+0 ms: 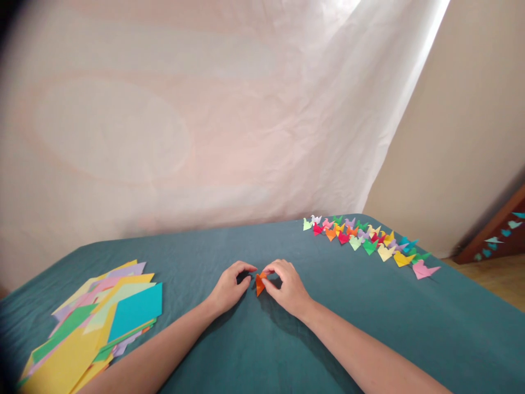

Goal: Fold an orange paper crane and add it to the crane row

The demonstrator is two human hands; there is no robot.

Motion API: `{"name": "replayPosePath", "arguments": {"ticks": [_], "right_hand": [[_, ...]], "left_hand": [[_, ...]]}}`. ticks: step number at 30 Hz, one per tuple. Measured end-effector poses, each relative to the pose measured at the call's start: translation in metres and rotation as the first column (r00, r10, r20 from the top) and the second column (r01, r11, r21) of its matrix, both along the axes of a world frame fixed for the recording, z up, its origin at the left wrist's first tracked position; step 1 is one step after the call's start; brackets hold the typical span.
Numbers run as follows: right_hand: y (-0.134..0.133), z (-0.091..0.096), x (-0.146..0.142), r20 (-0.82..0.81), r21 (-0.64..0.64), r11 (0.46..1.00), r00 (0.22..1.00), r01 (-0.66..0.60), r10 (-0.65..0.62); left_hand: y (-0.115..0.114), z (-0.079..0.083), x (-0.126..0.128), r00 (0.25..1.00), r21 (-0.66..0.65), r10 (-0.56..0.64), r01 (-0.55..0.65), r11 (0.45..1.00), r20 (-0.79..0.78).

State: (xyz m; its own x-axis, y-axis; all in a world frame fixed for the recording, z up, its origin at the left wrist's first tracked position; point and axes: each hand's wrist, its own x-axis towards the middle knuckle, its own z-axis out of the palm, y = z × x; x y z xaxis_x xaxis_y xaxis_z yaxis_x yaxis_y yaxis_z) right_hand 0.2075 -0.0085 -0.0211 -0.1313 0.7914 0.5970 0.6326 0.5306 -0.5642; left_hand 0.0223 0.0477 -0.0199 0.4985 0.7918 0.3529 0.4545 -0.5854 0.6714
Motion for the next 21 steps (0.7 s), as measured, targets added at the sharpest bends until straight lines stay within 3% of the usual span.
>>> {"name": "replayPosePath", "arguments": {"ticks": [13,21], "right_hand": [[0.001,0.003,0.002,-0.064,-0.05,0.998,0.997,0.032,-0.035],[0.012,0.001,0.021,-0.132,-0.043,0.99,0.981,0.135,-0.139]], "left_hand": [[0.002,-0.003,-0.001,0.999,-0.01,-0.02,0.021,1.0,0.049],[0.005,-0.004,-0.001,0.998,0.002,-0.026,0.026,1.0,0.064]]}}
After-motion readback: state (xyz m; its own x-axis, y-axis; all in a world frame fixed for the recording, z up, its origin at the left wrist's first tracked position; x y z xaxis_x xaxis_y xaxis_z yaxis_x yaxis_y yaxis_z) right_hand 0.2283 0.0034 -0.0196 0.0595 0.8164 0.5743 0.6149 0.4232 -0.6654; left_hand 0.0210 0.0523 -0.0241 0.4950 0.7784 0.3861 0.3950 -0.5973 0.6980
